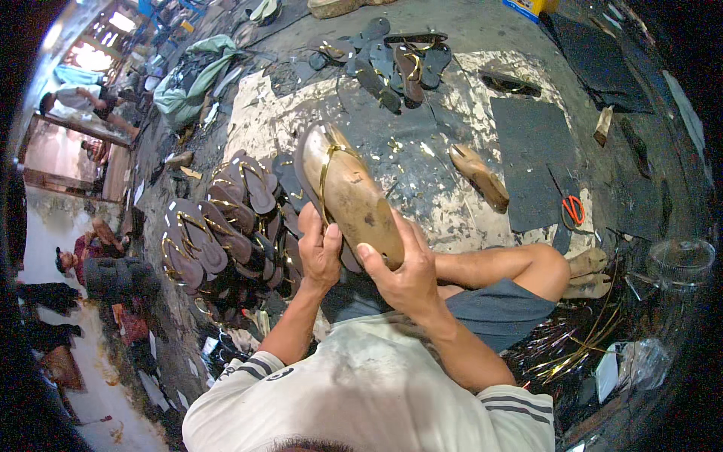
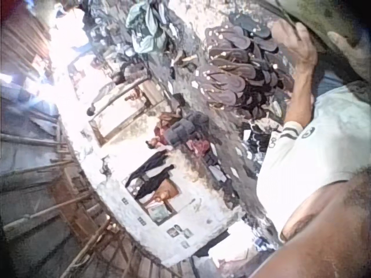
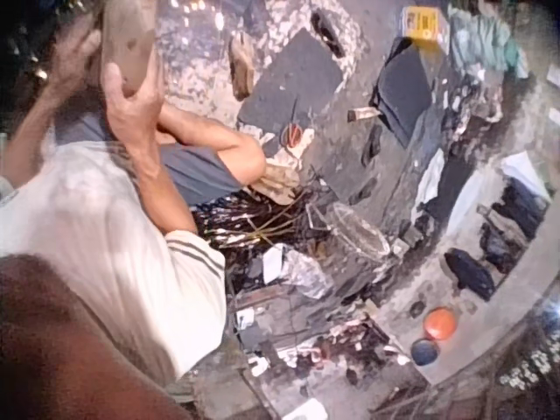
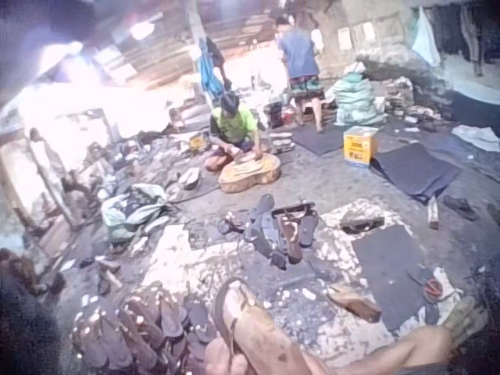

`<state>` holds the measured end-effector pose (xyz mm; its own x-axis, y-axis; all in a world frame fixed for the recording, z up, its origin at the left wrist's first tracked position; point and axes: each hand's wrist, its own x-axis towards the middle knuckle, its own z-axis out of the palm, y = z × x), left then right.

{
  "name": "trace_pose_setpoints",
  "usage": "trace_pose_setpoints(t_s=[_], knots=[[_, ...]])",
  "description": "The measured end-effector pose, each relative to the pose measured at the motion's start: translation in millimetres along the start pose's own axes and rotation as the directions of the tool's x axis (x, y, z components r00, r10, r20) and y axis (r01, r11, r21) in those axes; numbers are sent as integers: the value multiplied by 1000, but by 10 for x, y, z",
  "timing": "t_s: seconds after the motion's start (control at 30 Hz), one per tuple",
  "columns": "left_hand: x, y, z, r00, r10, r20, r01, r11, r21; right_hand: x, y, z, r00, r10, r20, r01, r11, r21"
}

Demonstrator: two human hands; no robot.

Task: The person sits on the floor and repeatedly picks up flip-flop soles and straps, pressing the straps into the soles to assemble them. The person handles the items one at a time, turning them over to check the fit, and places the assembled pairs on the floor.

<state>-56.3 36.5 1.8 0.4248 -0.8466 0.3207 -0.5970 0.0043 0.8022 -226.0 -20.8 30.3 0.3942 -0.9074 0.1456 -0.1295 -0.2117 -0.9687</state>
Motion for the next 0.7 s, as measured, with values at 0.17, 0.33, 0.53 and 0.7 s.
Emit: trace_pose_setpoints(t_s=[0.17, 0.33, 0.53, 0.7], knots=[[759, -338, -295, 979, -197, 59, 139, 423, -895, -99, 62, 86, 971, -238, -24, 237, 970, -49], [1008, 2, -352, 989, -85, 123, 136, 170, -976, -163, 3, 229, 903, -424, -68, 421, 905, -57], [445, -59, -142, 796, -455, 400, 499, 118, -859, -46, 253, 339, 879, -474, 61, 472, 841, -264], [-51, 165, -158, 873, -448, 193, 416, 478, -774, -166, 152, 142, 867, -328, 375, 384, 920, -83]])
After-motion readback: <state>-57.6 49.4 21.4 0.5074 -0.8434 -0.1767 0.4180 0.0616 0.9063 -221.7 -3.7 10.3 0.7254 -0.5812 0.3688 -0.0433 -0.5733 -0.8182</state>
